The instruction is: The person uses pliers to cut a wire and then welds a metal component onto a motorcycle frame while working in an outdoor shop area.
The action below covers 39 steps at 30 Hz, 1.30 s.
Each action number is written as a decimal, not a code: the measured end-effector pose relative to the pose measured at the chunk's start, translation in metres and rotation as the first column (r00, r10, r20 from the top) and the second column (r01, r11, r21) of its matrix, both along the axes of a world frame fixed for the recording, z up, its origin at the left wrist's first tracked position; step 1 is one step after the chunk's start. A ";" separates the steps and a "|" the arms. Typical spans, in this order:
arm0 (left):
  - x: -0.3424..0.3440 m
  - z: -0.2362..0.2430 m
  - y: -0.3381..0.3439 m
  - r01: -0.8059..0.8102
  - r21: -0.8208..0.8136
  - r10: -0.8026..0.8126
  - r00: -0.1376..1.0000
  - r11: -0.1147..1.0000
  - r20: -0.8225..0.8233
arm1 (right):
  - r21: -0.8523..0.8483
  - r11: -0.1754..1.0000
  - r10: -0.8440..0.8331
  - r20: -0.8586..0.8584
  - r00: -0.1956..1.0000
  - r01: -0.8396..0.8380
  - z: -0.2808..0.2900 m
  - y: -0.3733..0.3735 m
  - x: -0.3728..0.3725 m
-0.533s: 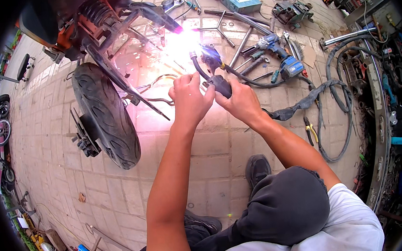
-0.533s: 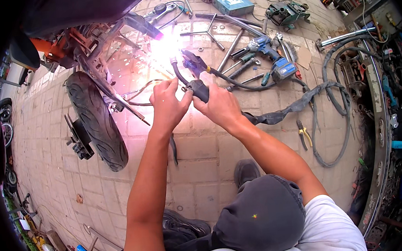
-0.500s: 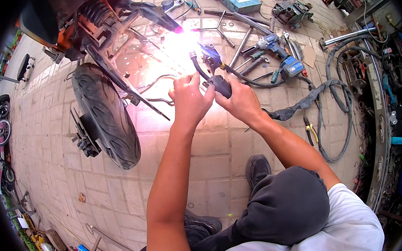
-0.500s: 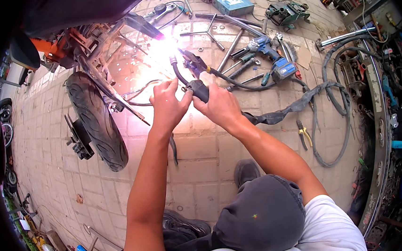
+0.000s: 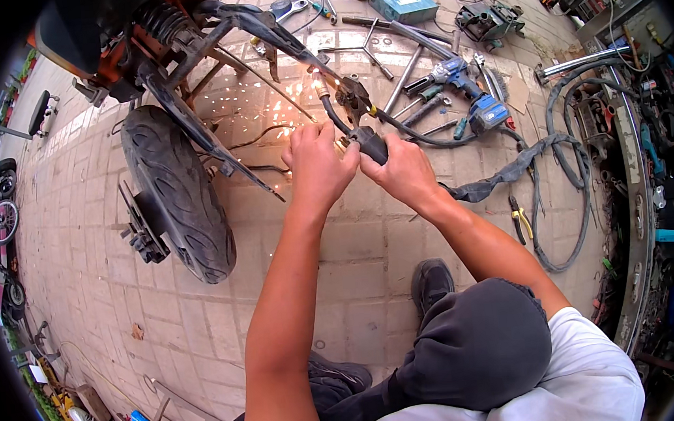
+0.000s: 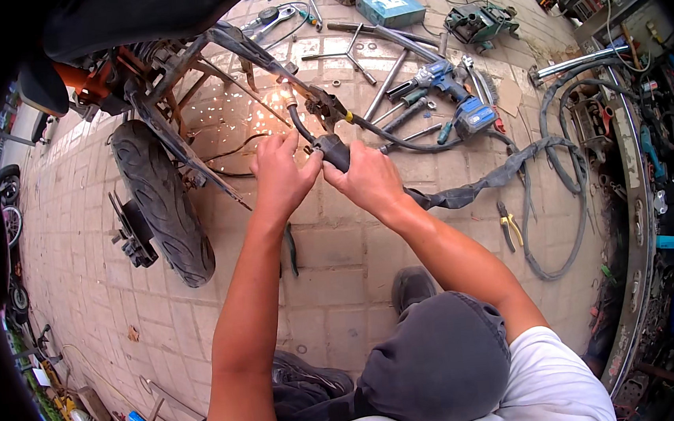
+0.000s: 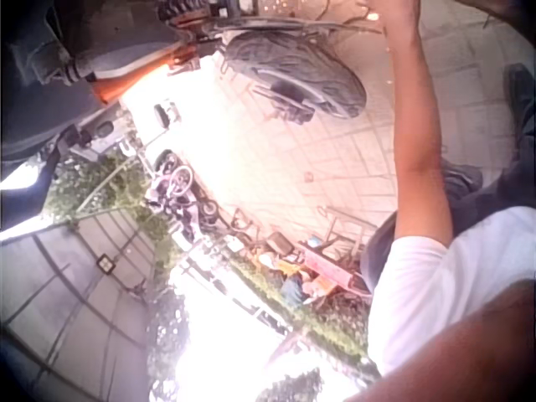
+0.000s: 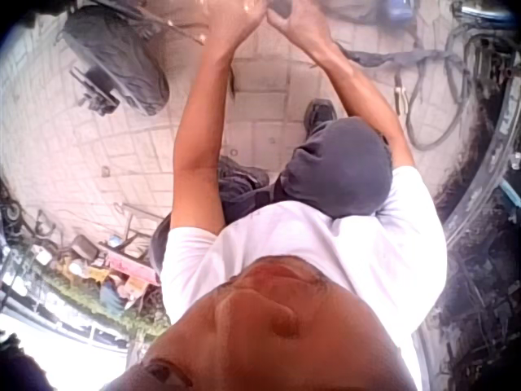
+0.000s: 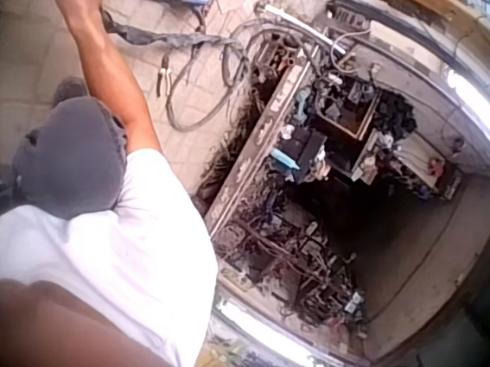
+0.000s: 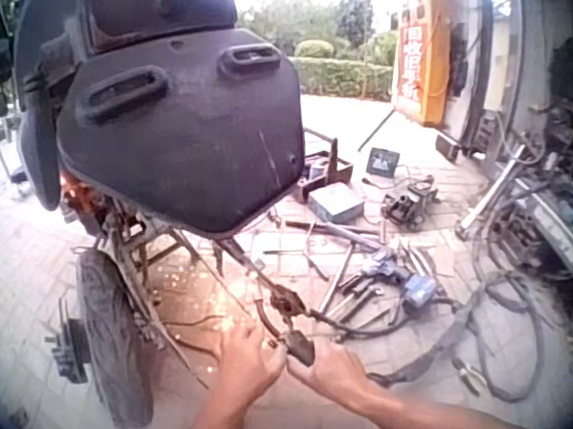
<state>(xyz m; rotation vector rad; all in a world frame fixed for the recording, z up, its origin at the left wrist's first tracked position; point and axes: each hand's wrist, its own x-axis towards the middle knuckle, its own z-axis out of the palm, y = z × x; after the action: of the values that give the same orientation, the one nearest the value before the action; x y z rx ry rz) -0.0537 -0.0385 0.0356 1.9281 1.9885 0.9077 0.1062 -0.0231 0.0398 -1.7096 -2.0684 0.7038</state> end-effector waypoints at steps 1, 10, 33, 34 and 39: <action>-0.001 -0.002 0.000 -0.005 0.018 0.005 1.000 1.000 -0.007 | 0.003 1.000 0.002 -0.010 1.000 -0.002 -0.001 0.000 0.000; -0.001 -0.004 0.000 -0.003 0.043 0.003 1.000 0.999 -0.006 | 0.009 1.000 0.004 -0.019 1.000 -0.004 -0.003 0.000 0.000; 0.003 -0.006 -0.004 -0.028 0.085 0.027 1.000 0.996 0.007 | 0.081 0.996 0.053 -0.067 0.996 -0.047 -0.002 0.002 0.004; 0.003 -0.006 -0.003 -0.028 0.079 0.027 1.000 0.997 0.006 | 0.088 0.995 0.056 -0.062 0.996 -0.051 -0.003 0.002 0.004; 0.004 -0.007 -0.003 -0.028 0.075 0.028 1.000 0.997 0.003 | 0.125 0.990 0.064 -0.040 0.997 -0.058 -0.007 0.004 0.006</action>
<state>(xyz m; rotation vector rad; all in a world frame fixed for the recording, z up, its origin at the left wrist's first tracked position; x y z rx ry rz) -0.0498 -0.0415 0.0291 1.9423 2.0122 1.0044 0.1121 -0.0188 0.0332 -1.5559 -2.0959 0.6115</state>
